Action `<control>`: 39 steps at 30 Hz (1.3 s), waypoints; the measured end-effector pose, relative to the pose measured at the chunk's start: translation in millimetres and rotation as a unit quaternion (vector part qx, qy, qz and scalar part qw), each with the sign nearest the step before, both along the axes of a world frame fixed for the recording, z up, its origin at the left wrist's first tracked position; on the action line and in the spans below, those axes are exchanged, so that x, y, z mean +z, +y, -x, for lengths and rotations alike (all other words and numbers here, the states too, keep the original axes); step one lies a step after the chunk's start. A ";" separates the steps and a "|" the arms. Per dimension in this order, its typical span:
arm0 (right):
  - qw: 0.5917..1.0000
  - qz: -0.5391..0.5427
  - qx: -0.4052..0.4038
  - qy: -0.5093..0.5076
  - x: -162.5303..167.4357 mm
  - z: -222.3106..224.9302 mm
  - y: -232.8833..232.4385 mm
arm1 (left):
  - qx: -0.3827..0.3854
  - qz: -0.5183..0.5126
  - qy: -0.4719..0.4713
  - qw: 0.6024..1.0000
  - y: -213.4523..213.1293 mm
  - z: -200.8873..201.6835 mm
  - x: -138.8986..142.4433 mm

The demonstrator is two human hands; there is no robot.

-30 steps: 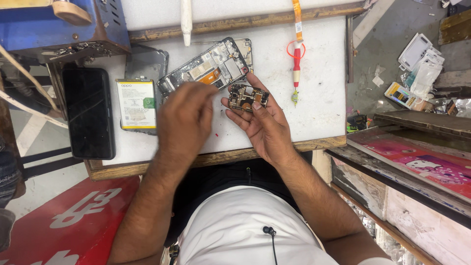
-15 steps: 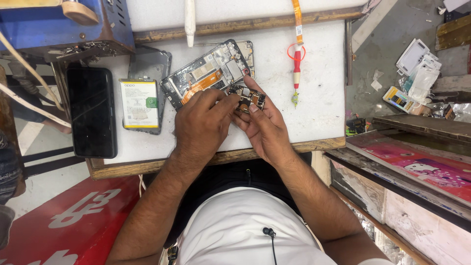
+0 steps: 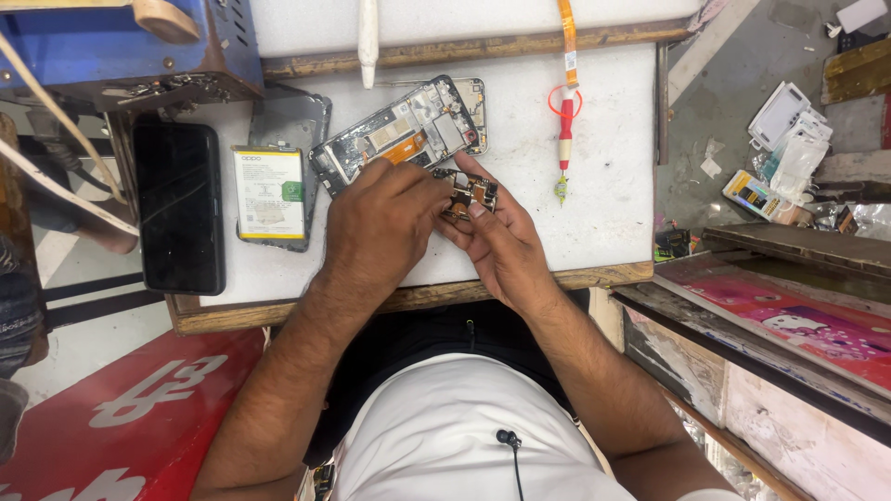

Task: The person cleans a smartphone motherboard with a cotton swab, then reattaches a small component and places the motherboard back into the phone chassis. The work is performed on a cluttered workbench with tools and phone parts visible.

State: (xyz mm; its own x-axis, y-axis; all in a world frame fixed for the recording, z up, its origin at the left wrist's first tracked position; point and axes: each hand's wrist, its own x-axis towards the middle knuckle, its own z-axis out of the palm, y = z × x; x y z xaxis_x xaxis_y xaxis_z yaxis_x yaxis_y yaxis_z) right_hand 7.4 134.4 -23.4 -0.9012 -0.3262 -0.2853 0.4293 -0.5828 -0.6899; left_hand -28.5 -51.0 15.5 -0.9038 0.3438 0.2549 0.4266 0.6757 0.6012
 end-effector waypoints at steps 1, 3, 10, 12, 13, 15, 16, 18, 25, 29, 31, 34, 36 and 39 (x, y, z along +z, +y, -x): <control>1.000 -0.003 0.006 0.007 0.2 0.1 -0.4 | 0.000 -0.005 -0.010 1.000 -1.0 1.6 1.3; 1.000 0.000 0.004 0.010 0.4 0.4 -1.0 | -0.007 -0.010 -0.010 1.000 -2.3 3.6 3.5; 1.000 -0.007 -0.013 0.015 0.3 -2.4 -1.4 | 0.056 -0.090 -0.006 0.994 3.9 -6.8 -0.1; 0.999 -0.030 -0.012 0.015 0.3 -4.3 -1.9 | 0.080 -0.086 -0.009 0.993 9.4 -11.2 -3.7; 0.999 -0.040 -0.010 0.017 0.1 -4.8 -2.6 | 0.093 -0.083 -0.009 0.992 12.3 -12.9 -5.2; 0.998 -0.054 -0.008 0.037 -0.3 -6.1 -3.9 | 0.121 -0.080 -0.002 0.989 18.5 -16.1 -7.3; 0.997 -0.062 -0.008 0.047 -0.6 -6.6 -4.4 | 0.135 -0.078 0.001 0.988 21.2 -17.3 -7.7; 0.996 -0.074 -0.001 0.058 -1.5 -7.4 -4.5 | 0.146 -0.082 0.005 0.986 25.8 -18.7 -7.0; 0.987 -0.137 0.015 0.081 -5.6 -10.8 -0.5 | 0.184 -0.125 -0.138 0.965 30.3 -14.6 0.2; 0.965 -0.244 0.034 0.095 -6.8 -11.0 1.5 | 0.187 -0.109 -0.118 0.969 34.6 -15.2 -1.7; 0.948 -0.262 0.036 0.178 -7.4 -10.1 2.3 | 0.178 -0.075 -0.047 0.980 37.9 -17.3 -4.6; 0.961 -0.231 0.032 0.148 -8.3 -10.2 3.4 | 0.171 -0.064 -0.015 0.983 39.7 -19.8 -9.2; 0.969 -0.217 0.030 0.118 -8.8 -11.0 3.9 | 0.169 -0.069 -0.017 0.983 39.4 -20.6 -11.3; 0.976 -0.186 0.029 0.106 -9.7 -11.3 4.0 | 0.169 -0.075 -0.029 0.982 39.2 -20.9 -13.1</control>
State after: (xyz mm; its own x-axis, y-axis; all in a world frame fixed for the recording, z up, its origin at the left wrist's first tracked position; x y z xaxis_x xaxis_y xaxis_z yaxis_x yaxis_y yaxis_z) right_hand 18.7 138.4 -33.1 -0.9361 -0.2868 -0.2034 0.2789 -0.2534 -0.9263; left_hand -7.6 -11.8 2.4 -0.9744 -0.0153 0.2244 0.1555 0.6752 0.7211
